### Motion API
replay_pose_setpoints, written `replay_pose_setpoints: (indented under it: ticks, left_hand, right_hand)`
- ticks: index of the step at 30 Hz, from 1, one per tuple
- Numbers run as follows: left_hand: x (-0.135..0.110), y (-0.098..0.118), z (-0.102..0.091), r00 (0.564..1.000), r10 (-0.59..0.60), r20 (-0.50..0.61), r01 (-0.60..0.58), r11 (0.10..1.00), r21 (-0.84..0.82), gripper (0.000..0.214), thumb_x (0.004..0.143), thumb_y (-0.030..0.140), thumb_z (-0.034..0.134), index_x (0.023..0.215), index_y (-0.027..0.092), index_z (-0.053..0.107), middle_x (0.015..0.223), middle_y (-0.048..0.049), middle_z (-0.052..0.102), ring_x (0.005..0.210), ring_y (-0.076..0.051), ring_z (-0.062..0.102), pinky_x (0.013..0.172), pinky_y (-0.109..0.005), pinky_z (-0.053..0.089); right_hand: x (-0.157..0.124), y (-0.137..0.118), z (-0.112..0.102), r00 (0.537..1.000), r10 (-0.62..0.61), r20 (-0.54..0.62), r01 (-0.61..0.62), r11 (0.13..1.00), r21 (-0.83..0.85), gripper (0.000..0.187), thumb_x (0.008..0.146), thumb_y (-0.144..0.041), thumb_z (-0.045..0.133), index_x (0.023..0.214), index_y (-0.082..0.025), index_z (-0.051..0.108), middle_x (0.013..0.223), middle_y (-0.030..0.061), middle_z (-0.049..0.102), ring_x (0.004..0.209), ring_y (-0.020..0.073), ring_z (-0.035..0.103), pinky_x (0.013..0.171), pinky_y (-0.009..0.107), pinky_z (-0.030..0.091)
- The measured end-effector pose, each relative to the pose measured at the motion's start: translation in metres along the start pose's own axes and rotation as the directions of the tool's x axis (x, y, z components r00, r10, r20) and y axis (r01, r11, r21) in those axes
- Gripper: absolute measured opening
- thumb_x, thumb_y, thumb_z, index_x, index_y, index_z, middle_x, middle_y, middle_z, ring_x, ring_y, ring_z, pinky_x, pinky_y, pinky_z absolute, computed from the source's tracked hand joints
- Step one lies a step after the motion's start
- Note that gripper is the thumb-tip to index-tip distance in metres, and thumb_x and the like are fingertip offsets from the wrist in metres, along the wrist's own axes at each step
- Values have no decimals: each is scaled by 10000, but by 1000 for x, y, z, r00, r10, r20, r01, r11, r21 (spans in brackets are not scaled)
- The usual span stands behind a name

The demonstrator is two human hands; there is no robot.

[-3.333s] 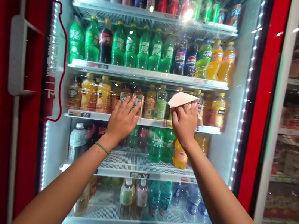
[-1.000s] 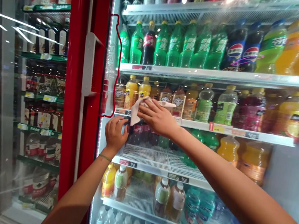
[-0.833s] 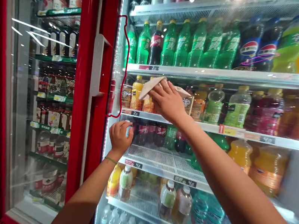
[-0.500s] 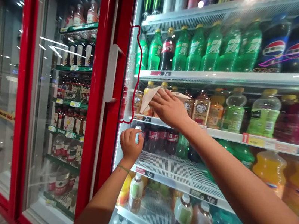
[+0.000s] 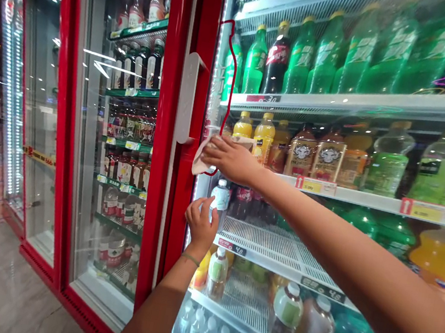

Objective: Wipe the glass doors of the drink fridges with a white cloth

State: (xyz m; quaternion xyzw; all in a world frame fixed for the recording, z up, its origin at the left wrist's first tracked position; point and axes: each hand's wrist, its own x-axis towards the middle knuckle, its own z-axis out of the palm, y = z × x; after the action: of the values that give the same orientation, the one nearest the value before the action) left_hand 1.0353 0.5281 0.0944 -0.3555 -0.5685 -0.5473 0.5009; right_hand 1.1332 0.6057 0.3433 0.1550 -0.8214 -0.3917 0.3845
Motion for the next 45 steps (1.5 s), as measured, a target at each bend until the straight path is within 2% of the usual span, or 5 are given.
replay_pose_setpoints:
  ticks: [7, 12, 18, 33, 45]
  left_hand:
    - [-9, -23, -32, 990, 7, 142, -9, 1000, 13, 406, 973, 307, 585, 1371, 232, 586, 1261, -140, 564, 1204, -272, 563, 1051, -481, 504]
    - [-12, -25, -47, 960, 38, 278, -32, 999, -27, 433, 964, 275, 596, 1393, 248, 547, 1327, -145, 540, 1262, -278, 552, 1094, -498, 499]
    - [-29, -19, -58, 936, 5, 351, -4, 1000, -2, 492, 933, 298, 655, 1408, 271, 531, 1345, -144, 527, 1270, -300, 546, 1094, -519, 508]
    - [-62, -14, -75, 856, -46, 516, 20, 998, 56, 656, 952, 334, 639, 1551, 242, 387, 1533, -165, 370, 1453, -326, 390, 1189, -540, 409]
    - [-69, -11, -75, 818, -80, 569, 60, 997, 55, 809, 945, 397, 642, 1623, 301, 211, 1640, -150, 227, 1551, -355, 257, 1219, -576, 361]
  right_hand:
    - [14, -7, 4, 957, 271, -99, -276, 961, -34, 305, 968, -111, 528, 1098, -248, 768, 1415, 54, 659, 1490, 324, 422, 1248, 637, 301]
    - [5, -30, 15, 1000, -26, 3, 26, 996, 81, 247, 936, -130, 584, 1047, -237, 778, 1352, 33, 700, 1441, 282, 487, 1250, 541, 344]
    - [0, -43, 20, 943, 279, -181, -260, 958, 122, 275, 949, -200, 595, 1187, -189, 732, 1388, 122, 669, 1465, 336, 449, 1246, 589, 315]
    - [-35, -76, 37, 996, -91, -3, 91, 996, 19, 230, 978, -150, 578, 1132, -206, 740, 1291, 40, 715, 1399, 279, 536, 1227, 513, 408]
    - [-57, -85, 35, 996, 73, -45, -72, 997, 32, 276, 985, -122, 548, 1206, -161, 708, 1351, 112, 683, 1472, 306, 450, 1254, 560, 354]
